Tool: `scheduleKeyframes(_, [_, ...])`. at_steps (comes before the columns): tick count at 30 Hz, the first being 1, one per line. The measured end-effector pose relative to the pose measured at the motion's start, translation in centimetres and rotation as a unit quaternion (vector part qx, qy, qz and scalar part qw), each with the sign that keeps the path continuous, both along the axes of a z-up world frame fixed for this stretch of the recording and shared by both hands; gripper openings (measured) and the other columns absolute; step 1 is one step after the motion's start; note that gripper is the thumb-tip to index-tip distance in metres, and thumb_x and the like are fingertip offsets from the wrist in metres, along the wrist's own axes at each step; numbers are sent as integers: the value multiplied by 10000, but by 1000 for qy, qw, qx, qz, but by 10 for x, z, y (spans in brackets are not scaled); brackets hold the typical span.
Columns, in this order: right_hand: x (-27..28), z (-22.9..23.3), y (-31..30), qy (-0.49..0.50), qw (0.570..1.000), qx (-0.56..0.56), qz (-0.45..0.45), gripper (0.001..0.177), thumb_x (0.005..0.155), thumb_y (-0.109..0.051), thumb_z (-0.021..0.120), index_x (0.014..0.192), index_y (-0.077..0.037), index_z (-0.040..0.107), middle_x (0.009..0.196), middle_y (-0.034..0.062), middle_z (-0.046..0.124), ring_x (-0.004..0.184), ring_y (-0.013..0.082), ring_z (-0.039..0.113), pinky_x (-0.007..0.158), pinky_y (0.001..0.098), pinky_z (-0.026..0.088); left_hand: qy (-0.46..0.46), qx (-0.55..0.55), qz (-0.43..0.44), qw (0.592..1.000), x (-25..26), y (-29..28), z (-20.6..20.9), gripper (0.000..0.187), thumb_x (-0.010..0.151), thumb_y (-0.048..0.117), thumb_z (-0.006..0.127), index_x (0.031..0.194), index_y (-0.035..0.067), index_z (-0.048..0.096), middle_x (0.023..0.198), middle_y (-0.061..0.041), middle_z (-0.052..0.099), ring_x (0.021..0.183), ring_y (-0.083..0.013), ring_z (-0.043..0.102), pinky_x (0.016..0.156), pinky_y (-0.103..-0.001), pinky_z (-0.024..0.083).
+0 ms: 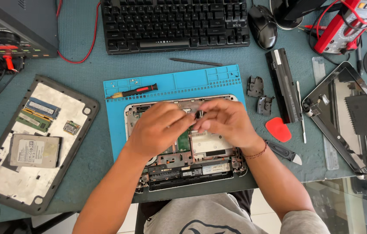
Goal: The person disassembles a laptop by removing screws and detaching internal components. They use a screwdriver to loosen screws and carefully lift parts from the motherboard area.
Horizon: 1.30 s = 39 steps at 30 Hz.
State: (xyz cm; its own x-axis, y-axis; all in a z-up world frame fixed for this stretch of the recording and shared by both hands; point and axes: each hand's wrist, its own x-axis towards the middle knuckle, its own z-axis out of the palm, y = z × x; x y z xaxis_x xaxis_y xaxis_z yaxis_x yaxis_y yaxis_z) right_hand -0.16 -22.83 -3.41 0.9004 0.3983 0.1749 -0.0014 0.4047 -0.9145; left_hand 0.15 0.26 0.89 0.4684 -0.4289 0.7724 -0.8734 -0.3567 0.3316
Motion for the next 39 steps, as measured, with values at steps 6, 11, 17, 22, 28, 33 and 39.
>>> scheduleKeyframes(6, [-1,16,12,-30,998,-56,-24,161,860,133,706,1004,166,643,903,261,674,796,303,759,706,432,692,-132,70,93,984,-2,-2,3,122,981,-18,645,1035,68,713,823,-56,560,799,-239,581,774,-375,584])
scheduleKeyframes(11, [-1,17,16,-50,997,-55,-30,169,872,125,699,1027,155,638,922,255,657,793,295,751,702,414,688,-132,65,97,984,-3,0,4,124,957,-30,684,1012,73,726,827,-63,587,786,-242,578,771,-383,575])
scheduleKeyframes(17, [0,11,14,-73,993,-82,-43,163,868,109,718,1014,143,653,924,230,646,801,241,729,680,360,657,-135,58,104,984,-4,2,5,143,945,-26,707,1019,94,729,834,-59,604,782,-241,576,769,-390,564])
scheduleKeyframes(22, [0,16,14,-93,989,-97,-54,158,863,95,739,1000,127,666,909,212,650,793,199,696,658,326,627,-138,53,106,983,-3,0,3,151,939,-19,719,1030,100,738,839,-59,614,784,-244,578,758,-391,564])
scheduleKeyframes(28, [3,22,15,-149,973,-159,-82,168,844,40,788,982,97,713,906,205,699,801,221,692,656,333,602,-131,55,104,984,-2,-1,2,152,934,-17,732,1029,101,743,875,-73,651,806,-256,595,745,-393,565])
scheduleKeyframes(33, [3,27,16,-235,944,-191,-128,170,820,27,822,944,78,719,890,192,727,805,288,733,723,408,615,-113,52,109,986,-4,-2,0,190,927,-15,742,1069,111,757,952,-80,712,862,-263,623,754,-404,563])
scheduleKeyframes(39, [-1,38,18,-275,916,-234,-176,183,804,-67,865,895,28,736,834,147,739,737,279,730,703,389,611,-88,24,83,992,-4,-3,-1,134,959,19,712,1060,87,767,953,-78,734,876,-265,631,786,-389,558])
